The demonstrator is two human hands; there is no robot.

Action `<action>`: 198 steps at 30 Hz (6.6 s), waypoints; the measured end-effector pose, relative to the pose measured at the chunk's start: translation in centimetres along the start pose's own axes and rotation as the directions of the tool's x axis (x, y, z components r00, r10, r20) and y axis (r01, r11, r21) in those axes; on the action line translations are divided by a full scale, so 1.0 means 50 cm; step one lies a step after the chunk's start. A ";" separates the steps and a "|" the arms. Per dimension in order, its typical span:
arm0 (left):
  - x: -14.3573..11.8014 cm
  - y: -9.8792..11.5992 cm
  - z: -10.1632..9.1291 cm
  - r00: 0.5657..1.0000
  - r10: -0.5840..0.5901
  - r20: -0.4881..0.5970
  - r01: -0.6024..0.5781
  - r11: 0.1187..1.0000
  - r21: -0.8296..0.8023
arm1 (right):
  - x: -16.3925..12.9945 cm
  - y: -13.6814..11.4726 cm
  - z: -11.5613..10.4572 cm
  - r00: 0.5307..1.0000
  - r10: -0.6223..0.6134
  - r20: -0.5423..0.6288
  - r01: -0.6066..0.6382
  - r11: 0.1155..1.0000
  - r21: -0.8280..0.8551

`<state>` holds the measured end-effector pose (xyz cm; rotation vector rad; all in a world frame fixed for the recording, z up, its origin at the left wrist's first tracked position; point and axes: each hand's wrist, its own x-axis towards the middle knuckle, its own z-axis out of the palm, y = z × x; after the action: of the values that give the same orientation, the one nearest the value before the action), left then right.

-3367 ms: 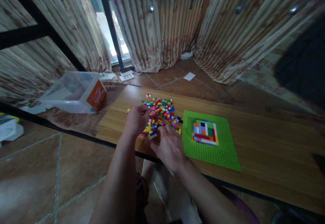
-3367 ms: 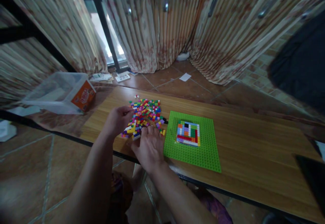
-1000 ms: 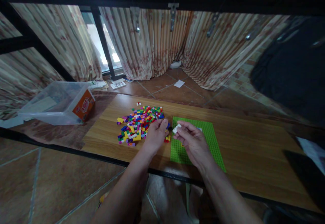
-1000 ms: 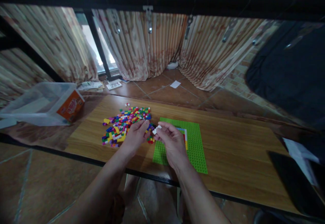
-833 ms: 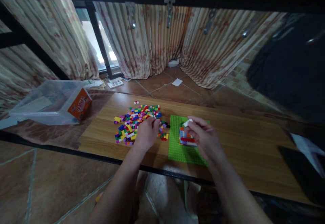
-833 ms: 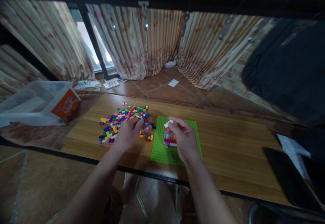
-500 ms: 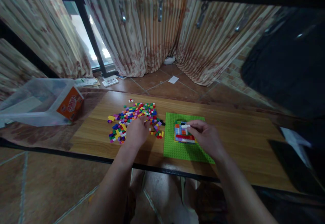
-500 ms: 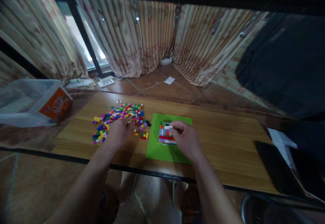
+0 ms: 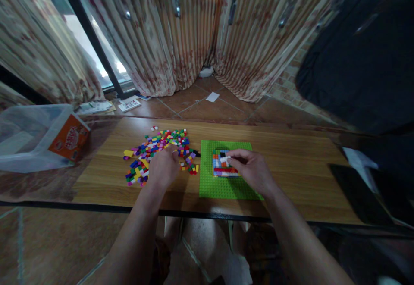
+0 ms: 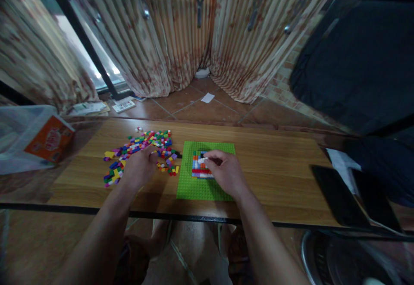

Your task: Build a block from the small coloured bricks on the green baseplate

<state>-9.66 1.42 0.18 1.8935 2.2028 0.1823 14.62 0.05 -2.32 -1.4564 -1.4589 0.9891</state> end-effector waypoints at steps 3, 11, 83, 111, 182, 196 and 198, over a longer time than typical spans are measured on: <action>0.000 0.001 0.000 1.000 0.015 -0.009 -0.015 1.000 -0.005 | -0.010 -0.008 0.017 0.995 -0.016 0.098 0.016 1.000 0.002; 0.002 0.008 0.004 1.000 0.029 -0.013 -0.029 0.999 -0.028 | -0.013 -0.012 0.017 0.979 -0.137 0.148 0.159 0.975 -0.152; -0.007 -0.029 0.027 0.959 0.247 0.139 0.044 0.355 -0.934 | -0.041 -0.081 0.143 0.938 -0.344 0.035 0.346 0.930 -0.123; -0.008 -0.050 -0.003 0.994 0.099 -0.042 -0.106 0.847 -0.521 | -0.010 -0.063 0.038 0.989 -0.094 -0.114 0.121 0.958 0.261; -0.047 0.096 0.078 0.840 0.535 -0.087 -0.434 0.568 -0.699 | -0.027 0.018 -0.019 0.969 -0.247 0.025 0.246 0.936 -0.252; -0.049 0.101 0.119 0.849 0.522 -0.084 -0.402 0.534 -0.744 | -0.009 0.043 -0.002 0.976 -0.199 0.087 0.216 0.932 -0.291; -0.052 0.100 0.120 0.850 0.517 -0.103 -0.418 0.541 -0.729 | -0.005 0.051 -0.003 0.976 -0.203 0.079 0.218 0.930 -0.297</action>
<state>-2.97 -0.70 -4.14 1.8437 1.1547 0.8748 15.66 -0.13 -4.67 -1.4567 -1.8233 0.6910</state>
